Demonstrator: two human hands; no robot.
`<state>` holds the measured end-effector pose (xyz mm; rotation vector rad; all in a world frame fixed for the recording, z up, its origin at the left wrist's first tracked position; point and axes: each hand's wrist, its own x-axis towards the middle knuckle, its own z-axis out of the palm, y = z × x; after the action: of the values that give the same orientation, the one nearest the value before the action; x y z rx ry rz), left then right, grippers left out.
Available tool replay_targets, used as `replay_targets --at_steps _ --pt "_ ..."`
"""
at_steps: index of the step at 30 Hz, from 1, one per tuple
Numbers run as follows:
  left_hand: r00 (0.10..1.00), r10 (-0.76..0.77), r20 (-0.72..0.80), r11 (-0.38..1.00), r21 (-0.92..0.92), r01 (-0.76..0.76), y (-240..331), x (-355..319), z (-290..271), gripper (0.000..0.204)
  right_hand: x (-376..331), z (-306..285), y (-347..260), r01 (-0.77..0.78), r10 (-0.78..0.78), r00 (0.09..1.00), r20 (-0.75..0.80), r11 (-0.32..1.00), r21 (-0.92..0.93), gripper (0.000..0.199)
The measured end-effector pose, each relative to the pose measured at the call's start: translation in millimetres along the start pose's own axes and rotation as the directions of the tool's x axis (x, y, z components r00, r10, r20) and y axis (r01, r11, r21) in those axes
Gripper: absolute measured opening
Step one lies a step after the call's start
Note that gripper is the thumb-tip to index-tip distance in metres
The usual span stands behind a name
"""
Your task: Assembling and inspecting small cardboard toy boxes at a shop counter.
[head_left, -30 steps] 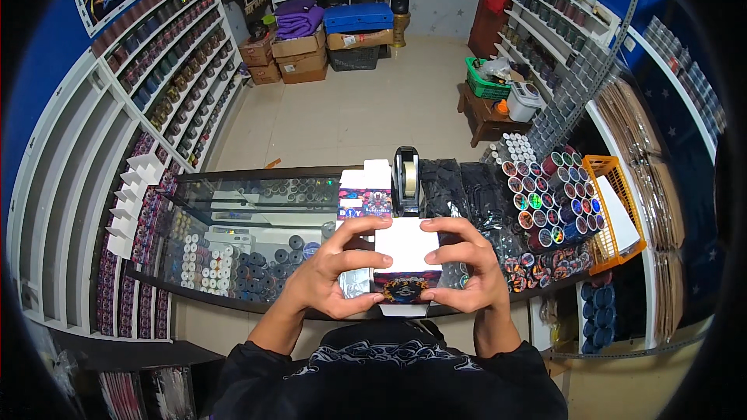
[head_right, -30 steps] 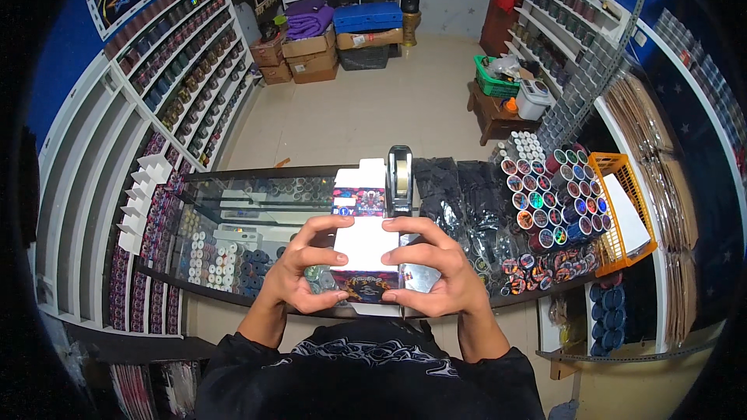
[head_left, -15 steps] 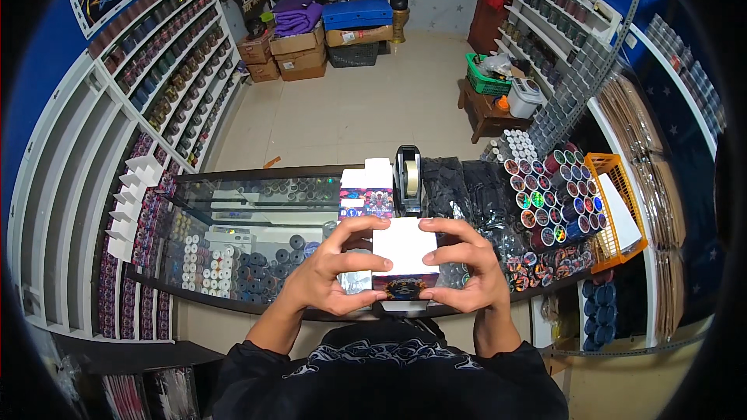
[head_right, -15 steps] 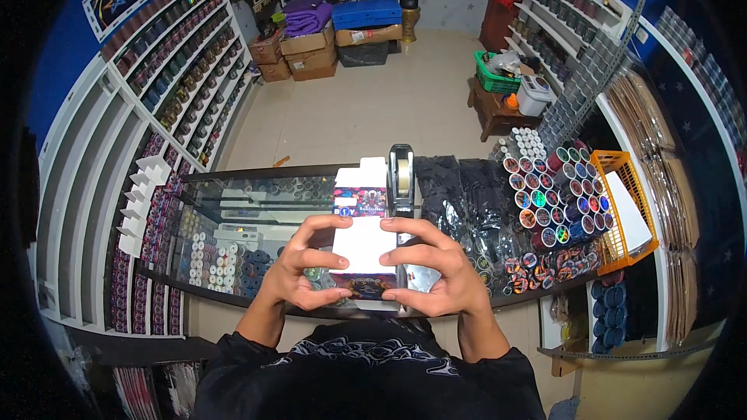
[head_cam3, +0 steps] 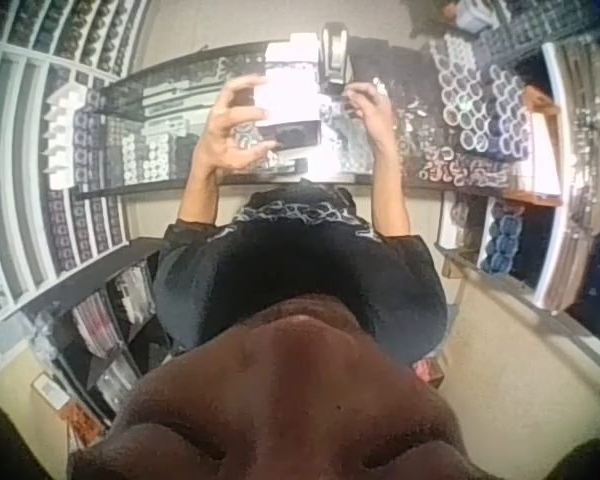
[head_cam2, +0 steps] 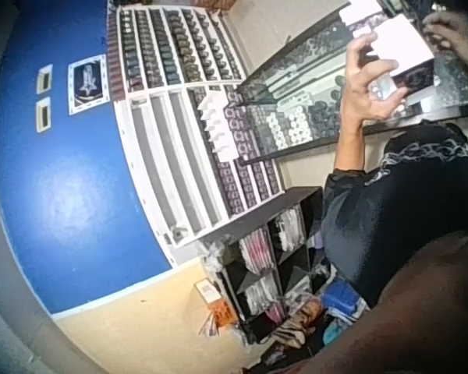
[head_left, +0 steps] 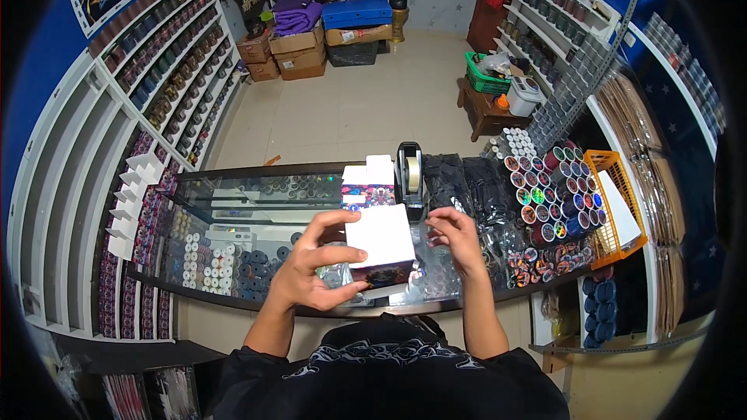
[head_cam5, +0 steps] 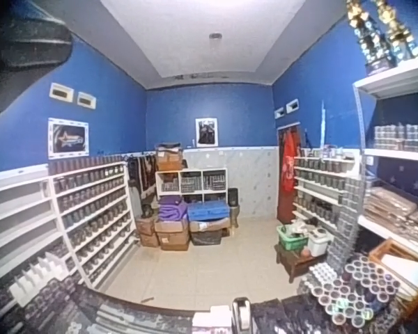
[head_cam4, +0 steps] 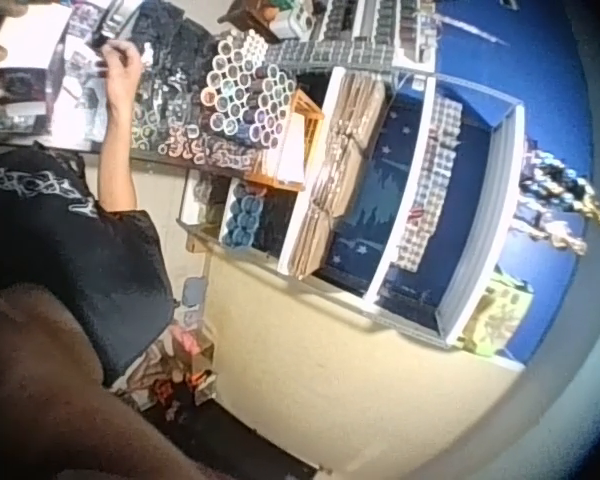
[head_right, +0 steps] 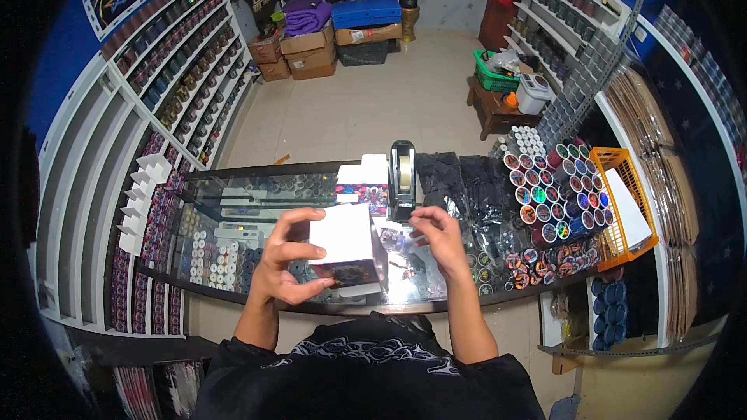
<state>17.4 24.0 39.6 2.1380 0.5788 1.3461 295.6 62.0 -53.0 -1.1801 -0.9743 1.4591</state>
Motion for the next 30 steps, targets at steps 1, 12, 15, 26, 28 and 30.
replay_targets --at_steps 1,12,15,26,28,30 --pt "1.000 0.001 -0.029 1.000 -0.011 -0.001 -1.6 -2.8 -3.1 0.047 4.7 -1.0 11.1 -0.056 0.056 0.998 0.009 0.998 0.003 0.016" --pt "0.992 0.036 -0.117 0.998 0.047 -0.030 5.3 -14.6 -22.8 0.050 74.1 -4.6 63.6 -0.065 -0.012 0.950 -0.311 0.970 -0.235 0.020" --pt "0.993 0.038 -0.114 0.999 0.041 -0.033 7.1 -14.6 -23.0 0.050 92.5 -8.8 49.6 -0.197 0.116 0.968 -0.222 0.899 -0.390 0.022" --pt "0.991 0.058 -0.123 0.998 0.032 -0.055 12.8 -20.8 -24.1 0.048 120.0 -7.2 51.0 -0.294 0.251 0.948 -0.195 0.925 -0.239 0.014" --pt "0.990 0.057 -0.130 0.998 0.039 -0.052 14.5 -21.9 -24.3 0.049 115.2 -1.2 50.9 -0.291 0.243 0.944 -0.221 0.932 -0.218 0.013" --pt "0.990 0.057 -0.127 0.998 0.033 -0.053 14.8 -22.0 -23.8 0.048 112.8 -0.1 50.6 -0.285 0.233 0.939 -0.251 0.938 -0.195 0.013"
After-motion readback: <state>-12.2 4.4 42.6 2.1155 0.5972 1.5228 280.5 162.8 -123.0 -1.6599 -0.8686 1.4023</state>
